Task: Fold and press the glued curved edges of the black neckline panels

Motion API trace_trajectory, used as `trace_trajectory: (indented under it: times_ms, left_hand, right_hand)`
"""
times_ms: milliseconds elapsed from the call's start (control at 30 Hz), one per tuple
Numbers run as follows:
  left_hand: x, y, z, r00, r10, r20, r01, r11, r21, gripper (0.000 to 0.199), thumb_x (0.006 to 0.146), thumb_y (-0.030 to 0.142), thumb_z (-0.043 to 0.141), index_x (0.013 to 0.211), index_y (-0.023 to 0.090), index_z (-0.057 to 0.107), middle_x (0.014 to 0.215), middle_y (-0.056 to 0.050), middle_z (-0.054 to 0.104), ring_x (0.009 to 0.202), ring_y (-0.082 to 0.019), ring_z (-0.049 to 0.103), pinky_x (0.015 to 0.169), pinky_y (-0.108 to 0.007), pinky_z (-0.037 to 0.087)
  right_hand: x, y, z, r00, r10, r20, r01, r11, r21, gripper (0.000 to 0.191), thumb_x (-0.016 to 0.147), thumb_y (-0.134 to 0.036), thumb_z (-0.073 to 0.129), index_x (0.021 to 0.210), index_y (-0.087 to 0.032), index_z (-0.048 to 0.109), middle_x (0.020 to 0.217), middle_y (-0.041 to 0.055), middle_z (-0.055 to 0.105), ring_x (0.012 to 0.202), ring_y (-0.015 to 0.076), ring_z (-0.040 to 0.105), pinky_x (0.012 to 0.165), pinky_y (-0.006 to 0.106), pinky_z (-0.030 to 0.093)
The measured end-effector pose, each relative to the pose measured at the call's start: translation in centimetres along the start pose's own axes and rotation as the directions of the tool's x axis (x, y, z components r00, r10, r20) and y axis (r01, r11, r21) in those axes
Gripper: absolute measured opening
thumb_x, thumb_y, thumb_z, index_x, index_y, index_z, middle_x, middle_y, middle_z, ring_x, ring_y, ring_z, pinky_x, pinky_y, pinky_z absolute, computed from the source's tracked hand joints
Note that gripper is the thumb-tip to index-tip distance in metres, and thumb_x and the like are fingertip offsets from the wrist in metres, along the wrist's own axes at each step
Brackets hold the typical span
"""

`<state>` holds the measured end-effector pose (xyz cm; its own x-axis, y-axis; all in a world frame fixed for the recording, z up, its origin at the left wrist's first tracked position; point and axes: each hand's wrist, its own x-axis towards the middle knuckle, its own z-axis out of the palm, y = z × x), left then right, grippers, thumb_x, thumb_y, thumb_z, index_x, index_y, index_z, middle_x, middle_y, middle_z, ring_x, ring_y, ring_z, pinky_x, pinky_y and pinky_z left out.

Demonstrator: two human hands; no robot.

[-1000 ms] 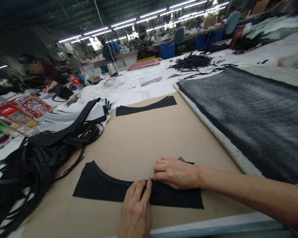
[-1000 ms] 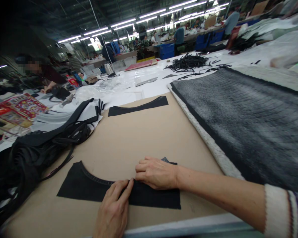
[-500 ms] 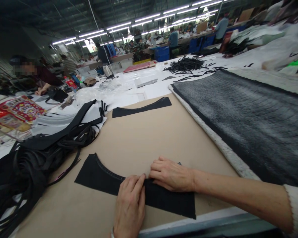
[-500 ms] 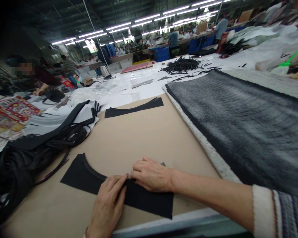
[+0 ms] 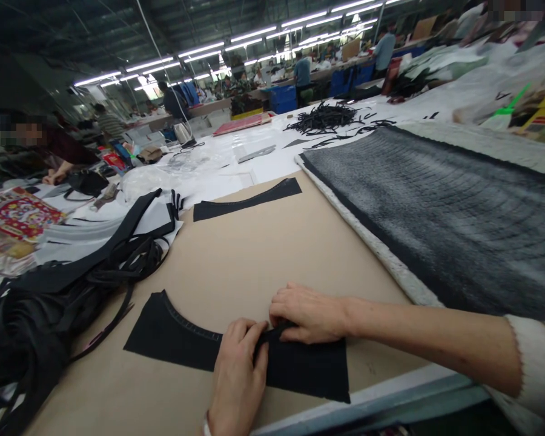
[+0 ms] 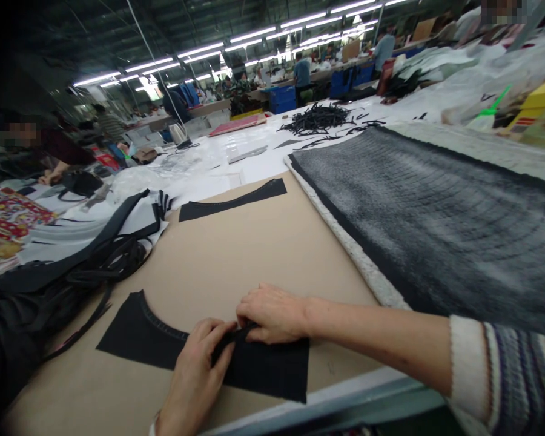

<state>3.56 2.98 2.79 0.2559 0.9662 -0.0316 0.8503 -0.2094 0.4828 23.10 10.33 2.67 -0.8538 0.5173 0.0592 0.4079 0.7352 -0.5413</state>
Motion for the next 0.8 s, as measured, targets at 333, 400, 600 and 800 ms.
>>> trace_trajectory:
  times_ms: [333,400,600,800]
  left_hand:
    - [0.9,1.3,0.2,0.994,0.106,0.021,-0.108,0.99,0.093,0.038,0.084,0.004,0.041,0.105,0.024,0.066,0.091,-0.003,0.062,0.087,-0.017,0.058,0.078,-0.033,0.051]
    - [0.5,1.0,0.7,0.985,0.171,-0.023,-0.166,0.977,0.135,0.037,0.084,0.003,0.041,0.104,0.022,0.066,0.092,-0.004,0.062,0.086,-0.017,0.059,0.077,-0.031,0.053]
    - [0.0,0.4,1.3,0.927,0.36,-0.11,-0.322,0.91,0.26,0.035,0.083,0.003,0.042,0.106,0.015,0.065,0.092,-0.006,0.063,0.085,-0.016,0.06,0.075,-0.026,0.055]
    - [-0.5,-0.2,1.6,0.905,0.42,-0.07,-0.378,0.868,0.322,0.039,0.084,0.005,0.042,0.117,0.015,0.061,0.09,-0.006,0.063,0.083,-0.015,0.06,0.074,-0.025,0.055]
  right_hand:
    - [-1.1,0.3,-0.3,0.998,-0.045,-0.031,0.046,0.998,0.035,0.015,0.079,-0.011,0.065,0.094,-0.015,0.064,0.088,0.0042,0.064,0.086,0.019,0.058,0.081,0.029,0.042]
    - [-1.4,0.5,-0.3,0.998,-0.059,-0.037,0.06,0.997,0.049,0.015,0.079,-0.009,0.065,0.093,-0.015,0.064,0.087,0.0044,0.063,0.086,0.0187,0.057,0.081,0.028,0.043]
    - [-2.2,1.2,-0.3,0.993,-0.104,-0.05,0.108,0.991,0.075,0.014,0.08,-0.008,0.064,0.094,-0.013,0.065,0.087,0.0051,0.061,0.087,0.0178,0.057,0.08,0.026,0.045]
    - [-2.9,1.9,-0.4,0.978,-0.197,-0.067,0.197,0.98,-0.006,0.011,0.085,-0.012,0.061,0.095,-0.014,0.065,0.088,0.0057,0.061,0.086,0.0175,0.056,0.081,0.027,0.043]
